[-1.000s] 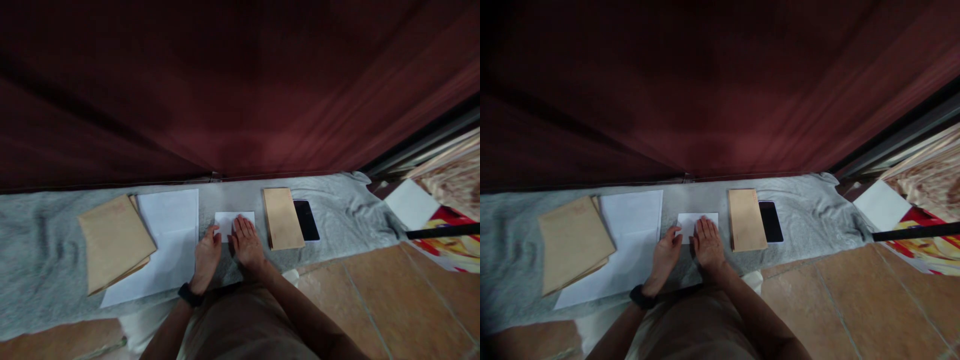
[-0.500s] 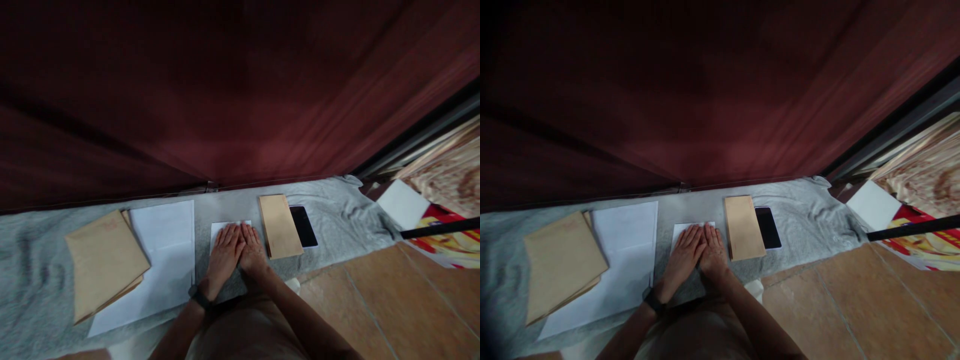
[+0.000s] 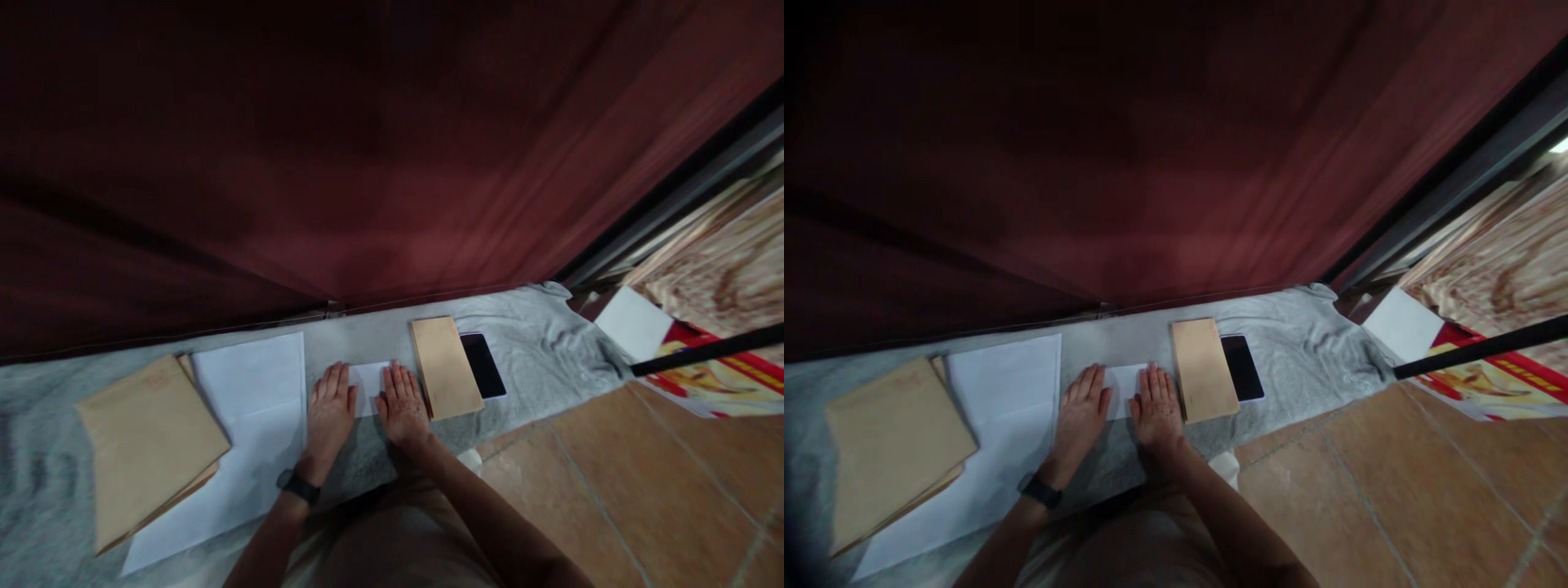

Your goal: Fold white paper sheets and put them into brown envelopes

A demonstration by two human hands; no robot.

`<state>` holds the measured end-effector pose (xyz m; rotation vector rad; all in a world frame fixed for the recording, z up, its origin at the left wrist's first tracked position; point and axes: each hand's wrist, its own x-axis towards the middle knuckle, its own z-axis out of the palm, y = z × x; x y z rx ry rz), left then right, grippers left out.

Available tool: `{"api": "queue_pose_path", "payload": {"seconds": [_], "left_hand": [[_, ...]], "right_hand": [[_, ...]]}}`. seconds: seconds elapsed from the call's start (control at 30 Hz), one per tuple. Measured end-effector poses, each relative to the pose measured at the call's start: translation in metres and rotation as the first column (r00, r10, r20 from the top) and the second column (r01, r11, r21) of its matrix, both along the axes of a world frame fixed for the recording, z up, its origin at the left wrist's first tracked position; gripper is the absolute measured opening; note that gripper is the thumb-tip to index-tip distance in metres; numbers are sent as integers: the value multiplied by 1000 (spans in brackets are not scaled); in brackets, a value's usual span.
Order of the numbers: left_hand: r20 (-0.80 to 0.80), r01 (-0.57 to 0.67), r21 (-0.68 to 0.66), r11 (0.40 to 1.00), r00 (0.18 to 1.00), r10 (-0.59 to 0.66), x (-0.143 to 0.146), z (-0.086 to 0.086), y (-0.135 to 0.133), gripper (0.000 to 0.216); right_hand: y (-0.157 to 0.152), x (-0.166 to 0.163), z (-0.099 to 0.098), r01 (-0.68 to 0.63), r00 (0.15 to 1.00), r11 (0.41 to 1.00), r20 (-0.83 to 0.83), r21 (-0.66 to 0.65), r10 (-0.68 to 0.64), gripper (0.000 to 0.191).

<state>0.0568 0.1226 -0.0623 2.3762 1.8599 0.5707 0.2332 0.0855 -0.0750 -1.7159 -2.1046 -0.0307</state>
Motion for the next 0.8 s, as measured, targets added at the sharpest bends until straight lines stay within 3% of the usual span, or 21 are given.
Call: {"api": "queue_pose_path", "payload": {"seconds": [0.23,0.37,0.53,0.8], "left_hand": [[-134,2,-38,999,991,-7,-2,19,28,43],[-159,-3,-32,999,987,-2,-1,22,33,40],[-101,-26,-10,1000,995,24,-3,20,30,29],[34,2,-107,994,999,2,-7,23,36,20]], "right_hand": [[0,2,4,-2,1000,1000,-10,-4,2,61],[0,3,7,-4,1000,1000,-6,-24,4,58],[3,6,7,-17,1000,999,-6,-51,17,57],[6,7,7,-48,998,997,-46,-63,45,56]]}}
